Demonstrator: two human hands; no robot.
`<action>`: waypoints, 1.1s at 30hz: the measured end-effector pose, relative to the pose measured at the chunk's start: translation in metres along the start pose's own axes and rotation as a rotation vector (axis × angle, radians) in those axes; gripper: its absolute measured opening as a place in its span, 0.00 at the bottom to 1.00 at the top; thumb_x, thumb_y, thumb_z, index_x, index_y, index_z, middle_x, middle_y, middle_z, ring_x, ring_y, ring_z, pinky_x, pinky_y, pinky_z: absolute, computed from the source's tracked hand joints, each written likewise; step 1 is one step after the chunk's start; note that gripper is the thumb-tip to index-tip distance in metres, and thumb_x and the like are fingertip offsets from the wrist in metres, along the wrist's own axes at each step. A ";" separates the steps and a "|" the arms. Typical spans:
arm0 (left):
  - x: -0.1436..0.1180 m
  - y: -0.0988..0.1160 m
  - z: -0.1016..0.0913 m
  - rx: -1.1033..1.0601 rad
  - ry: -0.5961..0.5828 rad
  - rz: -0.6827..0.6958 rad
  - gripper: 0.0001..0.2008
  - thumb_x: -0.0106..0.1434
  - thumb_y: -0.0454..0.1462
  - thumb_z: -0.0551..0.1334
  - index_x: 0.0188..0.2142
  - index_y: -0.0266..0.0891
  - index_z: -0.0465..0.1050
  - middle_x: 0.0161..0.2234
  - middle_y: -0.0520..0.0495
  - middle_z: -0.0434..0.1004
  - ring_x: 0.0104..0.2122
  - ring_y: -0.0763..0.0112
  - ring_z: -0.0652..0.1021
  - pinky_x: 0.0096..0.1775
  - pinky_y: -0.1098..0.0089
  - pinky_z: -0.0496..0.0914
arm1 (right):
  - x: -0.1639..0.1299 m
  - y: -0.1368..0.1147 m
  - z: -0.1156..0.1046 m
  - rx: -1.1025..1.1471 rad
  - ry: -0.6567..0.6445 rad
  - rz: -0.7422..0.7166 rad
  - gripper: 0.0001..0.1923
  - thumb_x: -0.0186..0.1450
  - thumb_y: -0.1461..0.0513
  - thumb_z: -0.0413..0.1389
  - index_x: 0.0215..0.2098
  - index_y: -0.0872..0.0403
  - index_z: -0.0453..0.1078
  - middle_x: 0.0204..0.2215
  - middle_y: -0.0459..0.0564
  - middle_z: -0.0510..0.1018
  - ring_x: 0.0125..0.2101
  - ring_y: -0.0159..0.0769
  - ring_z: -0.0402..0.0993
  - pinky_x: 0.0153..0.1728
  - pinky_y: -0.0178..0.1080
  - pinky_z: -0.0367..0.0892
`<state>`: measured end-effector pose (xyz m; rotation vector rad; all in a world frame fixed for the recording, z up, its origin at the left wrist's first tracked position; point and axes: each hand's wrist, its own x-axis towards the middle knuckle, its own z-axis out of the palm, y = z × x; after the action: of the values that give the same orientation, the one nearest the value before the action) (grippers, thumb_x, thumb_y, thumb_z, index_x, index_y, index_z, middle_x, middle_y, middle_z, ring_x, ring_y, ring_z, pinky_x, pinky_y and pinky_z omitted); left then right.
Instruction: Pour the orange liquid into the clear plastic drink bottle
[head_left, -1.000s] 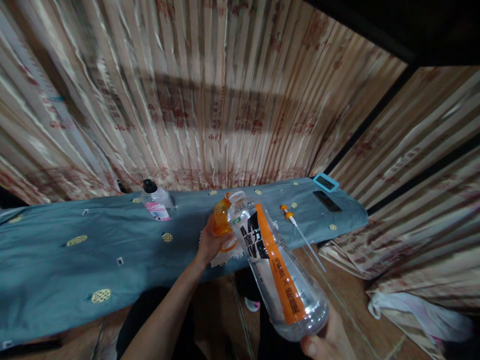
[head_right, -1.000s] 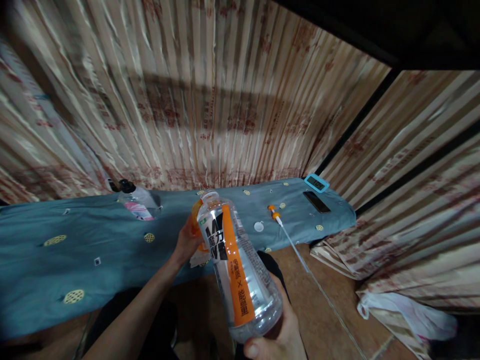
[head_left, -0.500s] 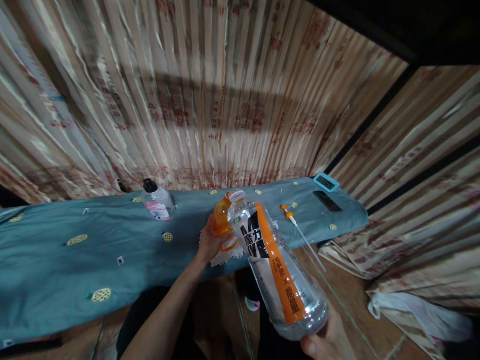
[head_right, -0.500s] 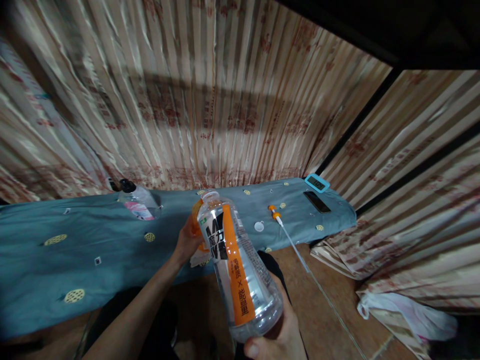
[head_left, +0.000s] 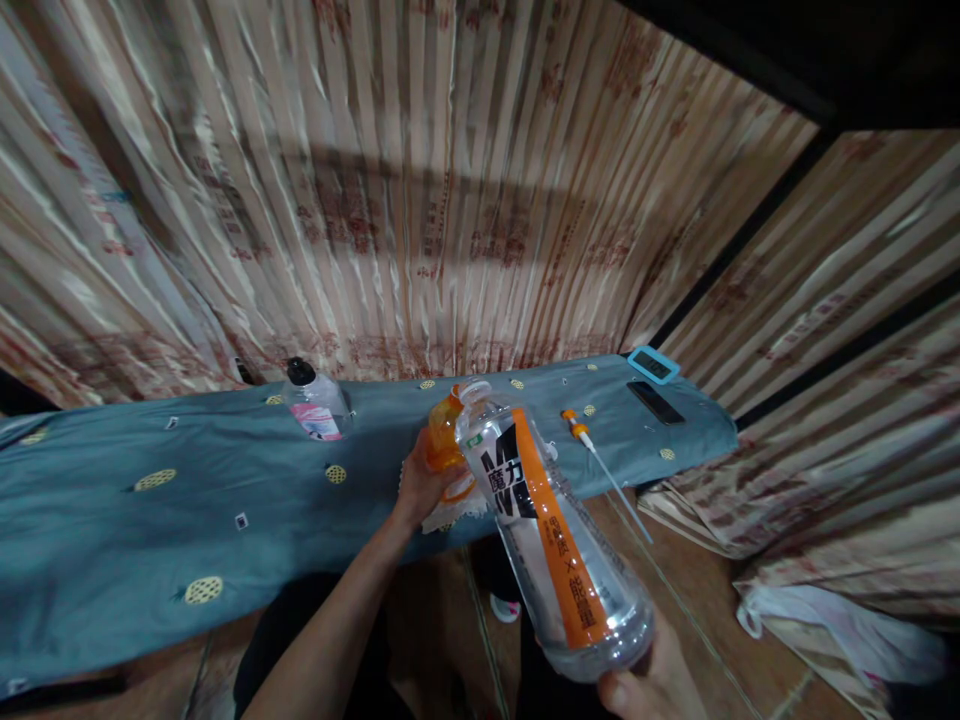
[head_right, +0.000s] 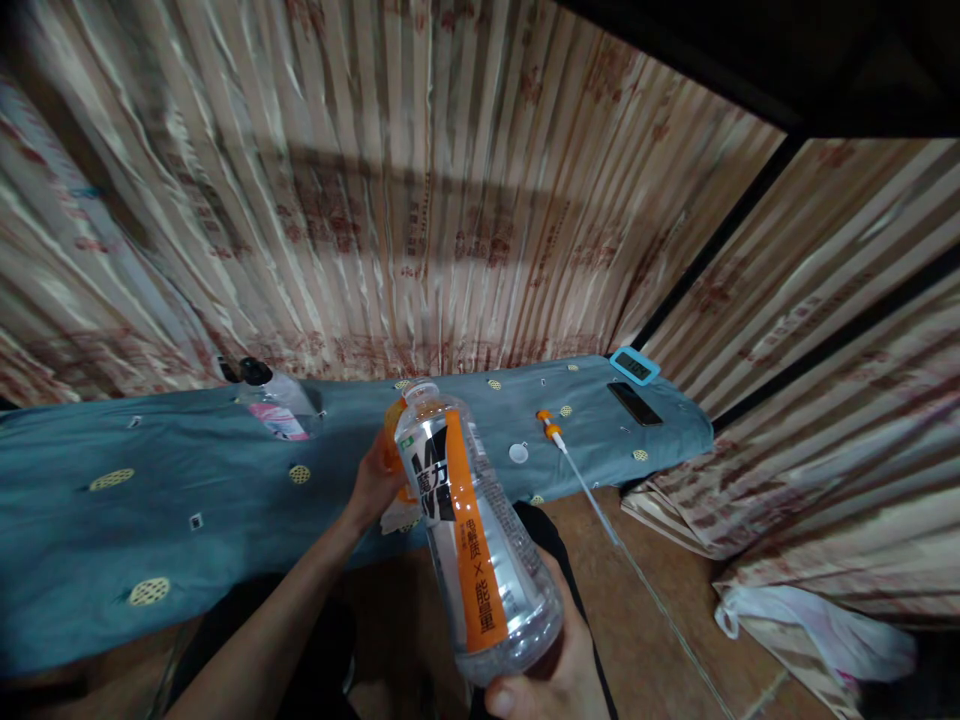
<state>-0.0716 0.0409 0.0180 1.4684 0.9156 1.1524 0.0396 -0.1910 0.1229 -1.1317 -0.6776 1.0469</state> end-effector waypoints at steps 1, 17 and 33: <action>0.000 0.001 0.000 0.008 0.002 -0.002 0.28 0.46 0.41 0.69 0.47 0.39 0.67 0.42 0.48 0.78 0.41 0.64 0.79 0.45 0.63 0.74 | 0.000 0.000 0.000 0.009 -0.002 -0.002 0.41 0.40 0.49 0.72 0.51 0.46 0.68 0.43 0.48 0.82 0.42 0.46 0.79 0.41 0.35 0.71; 0.001 -0.002 0.000 0.051 -0.007 0.015 0.27 0.48 0.41 0.69 0.47 0.38 0.66 0.42 0.47 0.78 0.41 0.64 0.79 0.43 0.65 0.74 | -0.003 0.005 -0.008 -0.074 0.046 0.095 0.50 0.36 0.46 0.72 0.55 0.48 0.66 0.44 0.50 0.82 0.46 0.47 0.77 0.43 0.34 0.70; 0.000 0.001 0.002 0.036 0.013 -0.016 0.26 0.47 0.38 0.69 0.46 0.39 0.66 0.42 0.47 0.78 0.41 0.65 0.79 0.45 0.63 0.74 | -0.002 0.004 -0.004 0.009 -0.005 0.037 0.52 0.38 0.46 0.72 0.58 0.49 0.63 0.48 0.54 0.80 0.50 0.53 0.75 0.51 0.44 0.68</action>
<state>-0.0701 0.0400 0.0188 1.4819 0.9601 1.1407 0.0409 -0.1943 0.1178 -1.1383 -0.6574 1.0835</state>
